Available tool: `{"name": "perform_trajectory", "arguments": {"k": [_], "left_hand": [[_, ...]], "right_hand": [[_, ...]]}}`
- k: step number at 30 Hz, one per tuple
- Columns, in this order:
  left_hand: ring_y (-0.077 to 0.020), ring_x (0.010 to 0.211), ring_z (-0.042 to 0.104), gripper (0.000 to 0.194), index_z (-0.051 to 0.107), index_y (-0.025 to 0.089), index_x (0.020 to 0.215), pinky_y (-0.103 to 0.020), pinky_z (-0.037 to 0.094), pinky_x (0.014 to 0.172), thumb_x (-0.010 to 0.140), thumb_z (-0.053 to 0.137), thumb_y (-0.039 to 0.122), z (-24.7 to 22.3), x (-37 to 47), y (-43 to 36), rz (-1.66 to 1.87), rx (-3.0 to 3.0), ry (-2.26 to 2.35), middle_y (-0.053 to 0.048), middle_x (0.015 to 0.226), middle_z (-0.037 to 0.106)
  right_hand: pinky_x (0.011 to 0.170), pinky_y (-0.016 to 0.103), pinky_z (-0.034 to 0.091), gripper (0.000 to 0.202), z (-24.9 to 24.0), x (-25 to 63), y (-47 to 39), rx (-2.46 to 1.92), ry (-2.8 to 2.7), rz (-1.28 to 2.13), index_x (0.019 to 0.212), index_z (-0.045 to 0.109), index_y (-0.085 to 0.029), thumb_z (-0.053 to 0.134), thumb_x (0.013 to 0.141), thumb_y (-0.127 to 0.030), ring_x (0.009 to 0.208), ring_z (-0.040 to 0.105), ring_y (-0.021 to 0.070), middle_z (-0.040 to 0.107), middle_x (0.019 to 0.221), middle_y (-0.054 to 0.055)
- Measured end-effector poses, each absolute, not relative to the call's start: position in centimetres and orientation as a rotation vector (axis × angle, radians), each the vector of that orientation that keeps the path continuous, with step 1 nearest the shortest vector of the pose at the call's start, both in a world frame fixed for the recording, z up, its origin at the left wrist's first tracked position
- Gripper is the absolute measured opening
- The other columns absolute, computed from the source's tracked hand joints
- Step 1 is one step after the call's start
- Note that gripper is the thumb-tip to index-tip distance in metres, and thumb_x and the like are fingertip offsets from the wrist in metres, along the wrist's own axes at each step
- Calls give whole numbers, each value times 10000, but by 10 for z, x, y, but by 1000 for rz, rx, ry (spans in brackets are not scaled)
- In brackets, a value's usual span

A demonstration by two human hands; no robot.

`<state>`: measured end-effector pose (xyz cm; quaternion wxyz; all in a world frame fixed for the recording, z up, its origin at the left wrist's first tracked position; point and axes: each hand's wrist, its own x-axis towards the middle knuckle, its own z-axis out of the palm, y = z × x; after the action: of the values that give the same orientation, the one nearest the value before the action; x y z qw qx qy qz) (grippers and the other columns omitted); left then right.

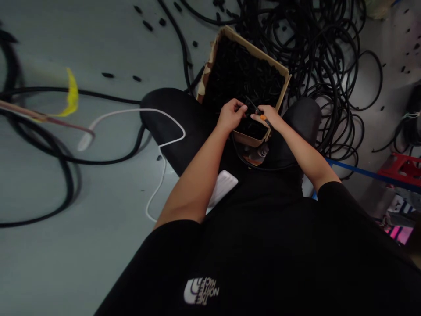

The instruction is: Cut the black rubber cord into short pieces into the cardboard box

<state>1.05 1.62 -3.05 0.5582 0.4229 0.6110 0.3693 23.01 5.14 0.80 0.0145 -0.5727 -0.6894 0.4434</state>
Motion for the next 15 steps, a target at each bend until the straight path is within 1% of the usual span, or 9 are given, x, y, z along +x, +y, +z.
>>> {"name": "perform_trajectory", "arguments": {"k": [2,5,8,11,13,15], "left_hand": [[-310,947,777,376,684,273,977,-400,625,1002,1114,944,508,-37,8,16,804,1096,1497,-22,783,681],[-306,915,755,359,704,268,1002,-412,608,974,1152,860,555,-43,7,16,715,1245,1491,-23,781,690],[-271,818,676,413,708,263,959,-375,568,857,1160,821,605,-44,8,15,679,1308,1370,-13,751,666],[-213,680,540,499,661,261,879,-318,455,692,1190,791,628,-42,7,14,643,1221,1280,3,697,588],[-174,607,448,516,658,255,896,-288,370,612,1227,765,635,-39,5,14,631,1065,1261,25,683,528],[-147,569,395,512,665,250,950,-261,320,565,1252,755,653,-36,3,15,660,895,1268,44,694,497]], "right_hand": [[888,333,480,450,5,231,51,-1797,-2176,1356,928,634,-254,924,1029,-583,954,647,226,656,884,4],[913,341,496,463,0,234,50,-1756,-2189,1437,964,642,-251,929,1020,-610,934,640,221,656,893,-5],[916,340,518,417,-2,239,51,-1689,-2198,1498,973,638,-262,928,1017,-558,903,617,214,632,907,-9],[908,338,507,367,0,243,53,-1639,-2240,1470,944,644,-254,935,983,-472,914,595,211,604,904,-11],[875,340,480,350,2,247,53,-1624,-2239,1473,940,647,-242,925,973,-451,892,578,201,591,865,-24],[832,334,461,365,1,251,52,-1631,-2209,1493,946,644,-236,918,980,-474,843,569,187,578,825,-41]]}}
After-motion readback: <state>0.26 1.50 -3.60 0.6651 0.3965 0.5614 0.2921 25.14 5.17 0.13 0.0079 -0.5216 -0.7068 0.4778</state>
